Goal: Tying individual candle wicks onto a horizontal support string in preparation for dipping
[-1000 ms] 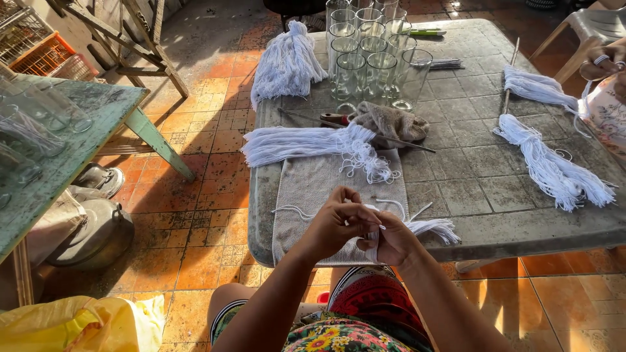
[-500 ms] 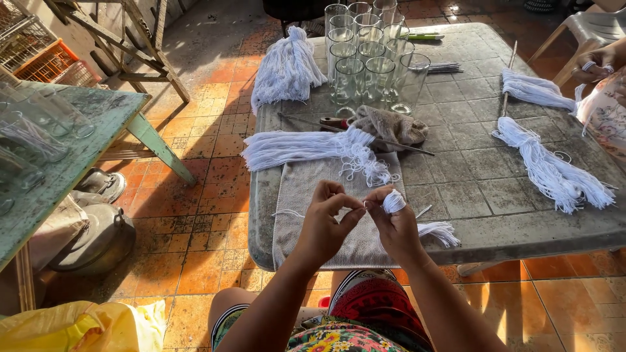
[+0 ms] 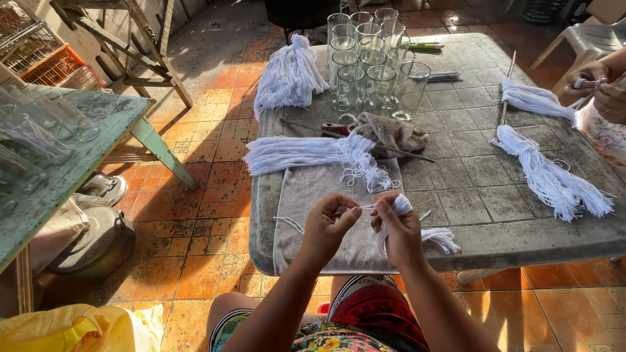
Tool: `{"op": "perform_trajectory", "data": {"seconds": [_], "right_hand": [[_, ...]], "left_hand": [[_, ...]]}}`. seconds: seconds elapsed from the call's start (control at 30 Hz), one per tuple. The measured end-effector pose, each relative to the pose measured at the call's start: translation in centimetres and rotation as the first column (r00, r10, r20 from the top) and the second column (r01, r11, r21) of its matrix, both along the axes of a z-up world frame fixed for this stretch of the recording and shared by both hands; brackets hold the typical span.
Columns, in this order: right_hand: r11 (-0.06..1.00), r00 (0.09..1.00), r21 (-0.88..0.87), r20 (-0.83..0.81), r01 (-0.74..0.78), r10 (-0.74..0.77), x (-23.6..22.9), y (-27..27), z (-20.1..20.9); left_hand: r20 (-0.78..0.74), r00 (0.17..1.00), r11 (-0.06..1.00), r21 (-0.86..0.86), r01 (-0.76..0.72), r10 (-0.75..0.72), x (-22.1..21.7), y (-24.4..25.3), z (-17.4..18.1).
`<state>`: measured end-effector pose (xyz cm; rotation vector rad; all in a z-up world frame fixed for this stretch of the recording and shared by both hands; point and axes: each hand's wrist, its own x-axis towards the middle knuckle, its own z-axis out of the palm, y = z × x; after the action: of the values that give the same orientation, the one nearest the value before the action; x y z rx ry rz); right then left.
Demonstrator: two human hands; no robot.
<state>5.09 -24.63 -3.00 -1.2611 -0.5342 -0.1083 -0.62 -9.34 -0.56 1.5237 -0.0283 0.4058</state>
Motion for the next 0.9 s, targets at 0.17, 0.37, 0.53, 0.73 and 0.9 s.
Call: {"op": "perform_trajectory", "data": {"seconds": [0.17,0.37,0.53,0.73,0.9], "right_hand": [[0.925,0.912,0.325,-0.284,-0.199,0.296,-0.2,-0.2,0.8],[0.767,0.802,0.444,-0.158,-0.464,0.576,-0.2,-0.2,-0.7],[0.863,0.86,-0.11,0.089,-0.492,0.502,-2.2,-1.2,5.8],[0.72,0.894,0.567,-0.414,0.401,-0.171,4.8,-12.8,9.3],[0.71,0.757,0.344,0.0,0.614,-0.654,8.8,-17.3,7.6]], "left_hand": [[-0.008,1.0,0.993,-0.115,0.014,-0.015,-0.1,-0.1,0.3],[0.012,0.998,0.983,-0.17,0.07,-0.069,-0.3,-1.0,1.8],[0.063,0.994,0.978,0.196,0.076,-0.09,1.2,-0.8,0.5],[-0.278,0.943,0.976,0.064,0.206,-0.181,3.6,1.4,-2.3],[-0.182,0.979,0.943,0.333,-0.026,0.092,9.2,5.1,-5.1]]}}
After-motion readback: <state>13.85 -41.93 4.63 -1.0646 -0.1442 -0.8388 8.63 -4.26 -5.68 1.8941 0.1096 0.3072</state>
